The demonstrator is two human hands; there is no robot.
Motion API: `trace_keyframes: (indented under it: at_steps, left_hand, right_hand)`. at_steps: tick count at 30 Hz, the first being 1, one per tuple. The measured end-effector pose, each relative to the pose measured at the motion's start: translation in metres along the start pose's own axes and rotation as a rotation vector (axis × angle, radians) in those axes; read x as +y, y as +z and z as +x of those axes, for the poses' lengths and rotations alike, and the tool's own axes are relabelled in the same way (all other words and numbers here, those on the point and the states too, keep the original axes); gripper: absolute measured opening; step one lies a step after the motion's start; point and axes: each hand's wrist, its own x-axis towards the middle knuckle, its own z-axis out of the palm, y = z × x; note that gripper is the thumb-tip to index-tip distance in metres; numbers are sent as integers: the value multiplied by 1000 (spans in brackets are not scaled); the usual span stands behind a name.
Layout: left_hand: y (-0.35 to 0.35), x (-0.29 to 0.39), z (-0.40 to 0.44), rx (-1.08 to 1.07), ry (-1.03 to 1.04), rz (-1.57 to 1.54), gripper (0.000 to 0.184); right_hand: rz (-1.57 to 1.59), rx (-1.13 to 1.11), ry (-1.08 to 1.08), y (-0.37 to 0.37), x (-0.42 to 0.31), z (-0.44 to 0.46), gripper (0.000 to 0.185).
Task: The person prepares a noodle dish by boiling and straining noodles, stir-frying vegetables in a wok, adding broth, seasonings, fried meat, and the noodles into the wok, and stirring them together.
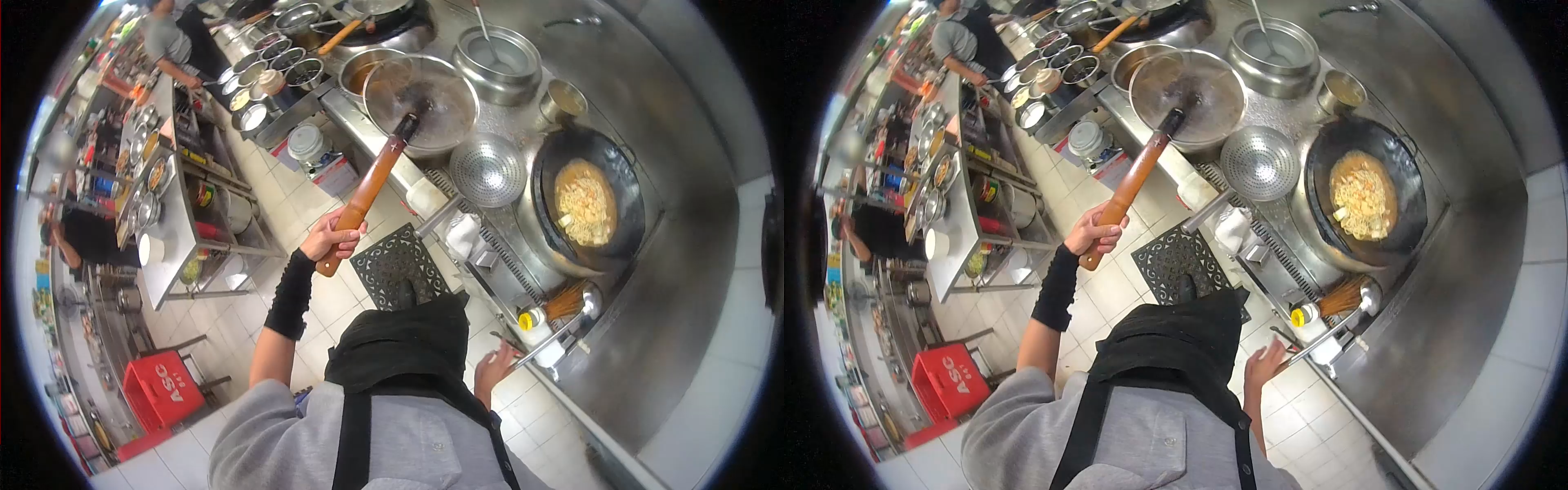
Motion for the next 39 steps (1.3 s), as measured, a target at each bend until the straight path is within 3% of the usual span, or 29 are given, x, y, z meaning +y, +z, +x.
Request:
trace_keyframes:
  at_steps: [1,3,7,8,10,13,14,15,17,19,24,29,31,32,35,39]
  left_hand:
    - [12,9,0,-36,10,-28,48]
    - [52,46,11,19,81,40,57]
    - [90,117,90,100,206,347,69]
    - [95,128,119,160,248,410,64]
    - [94,146,185,303,248,715,51]
    - [81,155,282,495,231,1231,33]
    - [66,160,303,452,190,1157,33]
    - [56,164,311,415,147,1074,33]
    - [63,160,284,451,262,1206,49]
    - [62,149,244,384,307,858,64]
    - [69,110,123,207,325,435,60]
    - [42,34,51,263,233,113,67]
    - [31,2,44,260,199,-9,69]
    - [26,-10,45,259,178,-60,70]
    - [8,-40,46,250,146,-162,73]
    - [-28,-71,48,178,146,-168,75]
  right_hand:
    - [205,-57,-16,19,6,-2,49]
    - [369,-164,179,69,25,-7,44]
    - [339,184,533,192,92,11,27]
    - [988,203,890,287,167,10,22]
    - [1501,408,1261,285,161,47,22]
    - [1860,527,1369,293,153,92,47]
    - [1868,384,1131,290,147,95,49]
    - [1967,431,1162,301,154,103,46]
    - [1839,453,1104,355,182,97,41]
    - [1911,557,1196,354,179,92,40]
    - [1802,719,1345,328,143,105,38]
    - [1999,657,1222,386,233,79,35]
    - [2027,627,1340,314,181,99,35]
    - [2042,505,1384,314,193,94,35]
    - [1857,498,1377,274,155,107,39]
    - [1961,413,1387,279,183,106,41]
